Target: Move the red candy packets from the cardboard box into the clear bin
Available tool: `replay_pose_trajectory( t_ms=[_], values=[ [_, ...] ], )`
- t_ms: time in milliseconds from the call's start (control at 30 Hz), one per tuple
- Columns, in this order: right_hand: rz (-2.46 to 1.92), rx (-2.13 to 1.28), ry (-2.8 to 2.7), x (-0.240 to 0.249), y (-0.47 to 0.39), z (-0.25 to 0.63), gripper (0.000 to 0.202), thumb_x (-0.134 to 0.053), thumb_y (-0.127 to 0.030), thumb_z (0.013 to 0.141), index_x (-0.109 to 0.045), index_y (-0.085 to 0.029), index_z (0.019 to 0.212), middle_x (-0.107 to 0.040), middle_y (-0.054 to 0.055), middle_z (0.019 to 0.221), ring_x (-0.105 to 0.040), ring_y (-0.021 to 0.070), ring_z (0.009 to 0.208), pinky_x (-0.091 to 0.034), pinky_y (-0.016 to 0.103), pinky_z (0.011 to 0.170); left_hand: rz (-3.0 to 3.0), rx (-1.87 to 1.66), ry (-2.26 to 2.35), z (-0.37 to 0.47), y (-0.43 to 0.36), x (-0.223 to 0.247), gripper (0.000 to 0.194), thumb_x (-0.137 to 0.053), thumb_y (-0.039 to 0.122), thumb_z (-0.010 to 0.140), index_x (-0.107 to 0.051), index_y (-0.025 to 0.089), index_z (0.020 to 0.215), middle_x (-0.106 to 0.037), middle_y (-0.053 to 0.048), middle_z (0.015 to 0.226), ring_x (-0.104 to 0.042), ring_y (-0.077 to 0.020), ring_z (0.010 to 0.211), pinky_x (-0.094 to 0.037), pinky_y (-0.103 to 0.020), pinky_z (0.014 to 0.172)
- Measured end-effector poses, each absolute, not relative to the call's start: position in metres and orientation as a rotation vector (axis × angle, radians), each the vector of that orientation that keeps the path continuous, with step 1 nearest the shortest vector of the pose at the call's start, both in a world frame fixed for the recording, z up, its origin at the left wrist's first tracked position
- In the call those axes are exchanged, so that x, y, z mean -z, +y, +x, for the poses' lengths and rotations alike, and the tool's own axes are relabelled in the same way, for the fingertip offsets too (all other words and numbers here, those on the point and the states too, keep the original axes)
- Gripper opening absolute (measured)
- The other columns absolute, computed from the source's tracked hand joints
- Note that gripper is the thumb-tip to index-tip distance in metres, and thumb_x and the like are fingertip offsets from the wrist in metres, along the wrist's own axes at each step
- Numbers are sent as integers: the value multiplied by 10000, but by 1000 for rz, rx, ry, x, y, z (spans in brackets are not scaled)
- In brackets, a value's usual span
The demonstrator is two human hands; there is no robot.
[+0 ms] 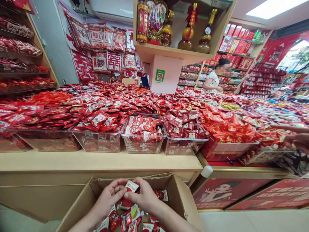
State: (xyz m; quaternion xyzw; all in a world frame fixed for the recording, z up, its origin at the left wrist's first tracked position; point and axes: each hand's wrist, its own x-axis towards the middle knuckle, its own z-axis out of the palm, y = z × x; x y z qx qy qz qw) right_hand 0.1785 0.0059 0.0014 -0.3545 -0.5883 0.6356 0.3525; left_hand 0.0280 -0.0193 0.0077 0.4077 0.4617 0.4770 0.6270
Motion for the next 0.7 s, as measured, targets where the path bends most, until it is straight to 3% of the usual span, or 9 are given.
replay_pose_trajectory(
  t_ms=[133,267,333,433,500,700],
  values=[
    [-941,-1169,-1764,-42,13,188,156,-567,-258,685,-499,-182,802,-545,13,782,-510,142,739,-403,262,690,910,-1125,1142,23,-18,-10,320,-630,374,636,-569,179,882,-623,2,692,-543,-118,577,-362,-173,450],
    [-938,-829,-1804,-112,46,207,342,-539,-280,723,-396,-195,1022,-556,29,808,-537,149,726,-425,270,666,952,-1092,1167,21,-15,-5,290,-623,359,638,-559,180,858,-608,9,671,-528,-109,561,-367,-178,467],
    [-962,-519,-1875,-148,71,214,343,-516,-277,743,-395,-185,1051,-545,49,859,-528,162,791,-415,281,701,1022,-1083,1178,21,-14,1,273,-613,360,638,-564,180,839,-589,16,653,-521,-115,566,-398,-201,510],
    [-1056,-45,-2093,-185,110,219,367,-449,-184,773,-392,-176,1135,-485,92,1033,-467,186,950,-369,309,793,1184,-1056,1205,21,-13,11,234,-583,341,656,-571,179,824,-560,26,618,-507,-126,571,-420,-231,569],
    [-1148,79,-2277,-193,133,218,449,-421,-118,765,-327,-150,1203,-483,108,1066,-464,186,958,-360,310,796,1278,-1009,1240,20,-12,15,219,-549,333,680,-567,180,835,-554,25,613,-507,-136,588,-418,-235,578],
    [-1283,115,-2523,-184,161,207,217,-465,-85,730,-546,-129,926,-572,78,907,-507,181,846,-361,303,758,1529,-820,1312,18,-11,17,188,-452,320,733,-544,185,827,-554,15,633,-515,-158,626,-416,-243,602]
  ],
)
